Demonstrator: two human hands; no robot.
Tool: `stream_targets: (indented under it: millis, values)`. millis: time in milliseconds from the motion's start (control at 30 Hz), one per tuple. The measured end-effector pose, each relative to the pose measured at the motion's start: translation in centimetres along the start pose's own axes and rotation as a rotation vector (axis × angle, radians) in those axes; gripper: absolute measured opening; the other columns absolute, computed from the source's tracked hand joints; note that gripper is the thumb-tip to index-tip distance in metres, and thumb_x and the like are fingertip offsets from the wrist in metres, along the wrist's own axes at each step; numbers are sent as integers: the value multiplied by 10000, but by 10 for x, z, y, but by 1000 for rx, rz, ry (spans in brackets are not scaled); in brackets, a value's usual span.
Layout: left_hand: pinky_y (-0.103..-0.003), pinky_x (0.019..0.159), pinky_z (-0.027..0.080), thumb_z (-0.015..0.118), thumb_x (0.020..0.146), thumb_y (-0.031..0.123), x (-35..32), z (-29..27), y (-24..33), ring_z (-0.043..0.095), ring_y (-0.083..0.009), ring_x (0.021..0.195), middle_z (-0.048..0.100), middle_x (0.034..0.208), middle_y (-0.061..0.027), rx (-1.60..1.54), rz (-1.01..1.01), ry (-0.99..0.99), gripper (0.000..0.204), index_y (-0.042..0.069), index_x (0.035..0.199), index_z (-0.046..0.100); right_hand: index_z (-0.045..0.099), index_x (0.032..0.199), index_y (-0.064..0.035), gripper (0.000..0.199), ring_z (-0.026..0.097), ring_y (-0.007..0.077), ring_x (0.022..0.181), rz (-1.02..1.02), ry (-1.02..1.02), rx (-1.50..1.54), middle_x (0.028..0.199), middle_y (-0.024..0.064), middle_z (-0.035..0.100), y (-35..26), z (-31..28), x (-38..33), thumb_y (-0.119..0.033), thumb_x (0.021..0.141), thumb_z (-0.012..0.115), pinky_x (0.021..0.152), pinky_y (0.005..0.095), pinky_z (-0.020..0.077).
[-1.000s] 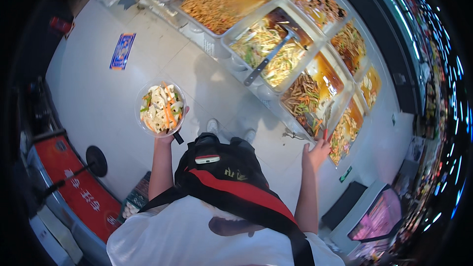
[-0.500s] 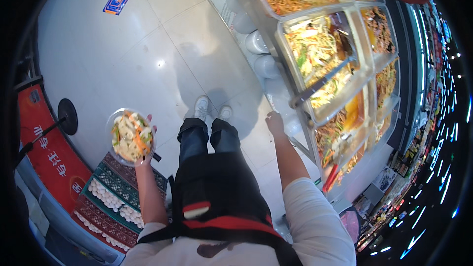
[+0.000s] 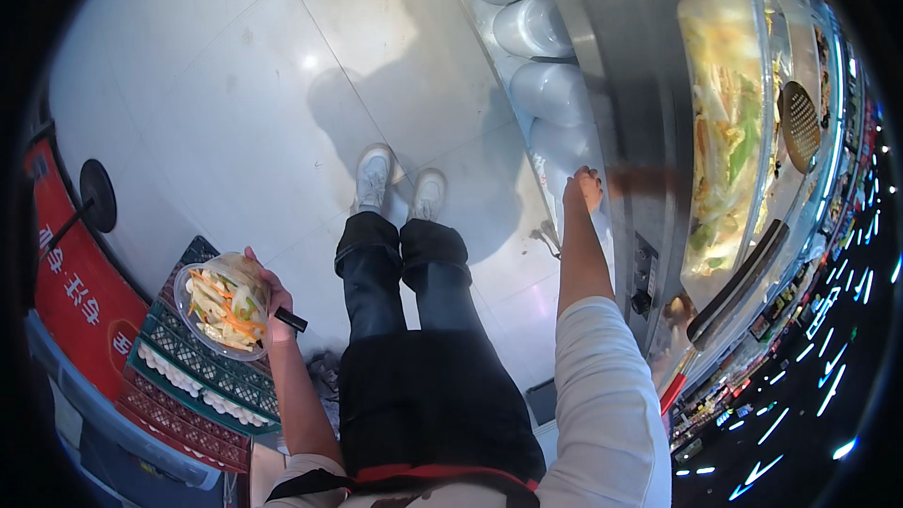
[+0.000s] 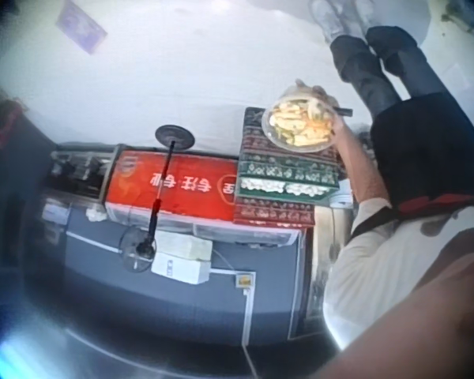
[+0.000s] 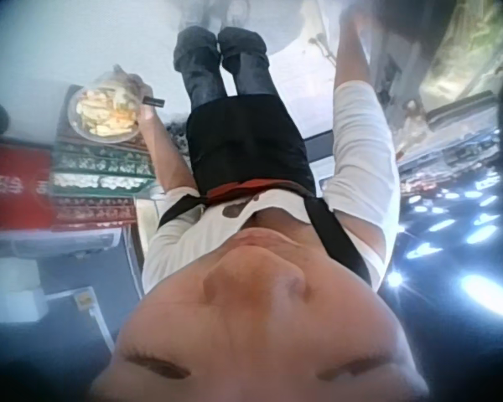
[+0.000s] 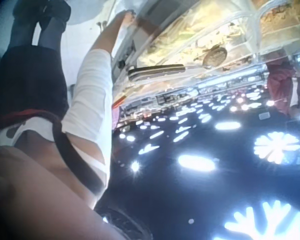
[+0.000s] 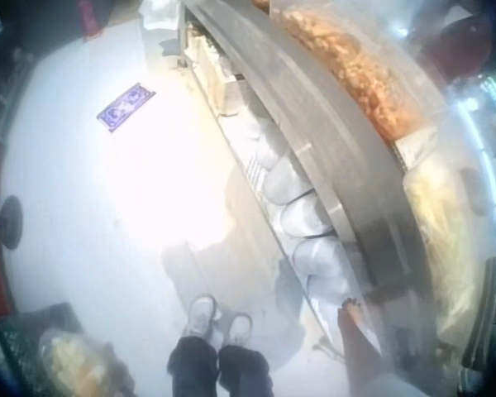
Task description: The person uses tongs to transfer various prepared foods from display trays into a clear plastic bowl. They then use a marker to write on the bowl's lid and place it on the counter. The person repeats the process with a second bowl, filling it with different items and labeling it.
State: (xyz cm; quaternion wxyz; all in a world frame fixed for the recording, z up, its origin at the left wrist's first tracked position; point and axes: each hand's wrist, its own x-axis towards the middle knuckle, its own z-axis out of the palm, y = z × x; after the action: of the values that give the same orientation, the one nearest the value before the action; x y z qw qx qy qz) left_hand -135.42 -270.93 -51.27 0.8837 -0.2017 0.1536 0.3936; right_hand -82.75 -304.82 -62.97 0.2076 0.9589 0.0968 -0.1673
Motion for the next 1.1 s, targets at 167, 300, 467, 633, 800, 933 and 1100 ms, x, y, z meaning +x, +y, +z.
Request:
stream_targets:
  millis: [167,300,467,633,800,933,1100]
  values:
    - [-274,497,477,502,987,437,-8,3,0,525,-433,1276,380,1555,-137,66,55,-7,651,121,1526,320,611,959,-100,209,653,332,988,96,75,145,1059,109,652,-10,6,4,-217,838,736,828,452,527]
    - [-263,487,484,486,986,428,-12,10,-3,522,-414,1286,357,1571,-117,161,77,14,637,139,1529,321,630,925,-107,165,652,312,940,44,26,191,986,98,663,-9,0,9,-191,827,733,769,446,520]
    - [-381,689,585,498,982,447,-20,37,-22,482,-473,1294,301,1590,-135,219,78,121,628,188,1528,329,646,908,-111,165,633,283,861,30,-8,355,928,84,663,0,-1,16,-181,798,748,723,410,504]
    - [-555,995,499,468,988,511,-9,50,-30,387,-491,1357,270,1594,-133,160,-41,1,613,254,1527,327,656,865,-95,166,642,260,827,102,-11,472,883,79,682,5,16,33,-183,779,766,722,407,507]
    - [-577,1055,455,454,995,524,-8,47,-31,363,-502,1367,250,1606,-114,22,-86,39,631,212,1529,328,686,857,-93,152,673,274,818,14,33,314,859,81,704,-14,8,26,-199,788,770,731,411,522]
    - [-585,1070,435,474,992,514,-12,31,-24,328,-505,1386,236,1613,-108,-45,-147,23,660,199,1544,300,688,868,-79,145,670,315,825,-106,133,328,871,106,706,-21,-1,12,-201,813,745,734,419,522]
    - [-628,1135,290,475,980,553,-12,38,-39,196,-504,1447,167,1631,-139,-213,-197,44,703,244,1569,246,691,953,-91,144,645,341,963,-52,71,361,1027,131,679,-27,5,-1,-206,868,669,816,451,513]
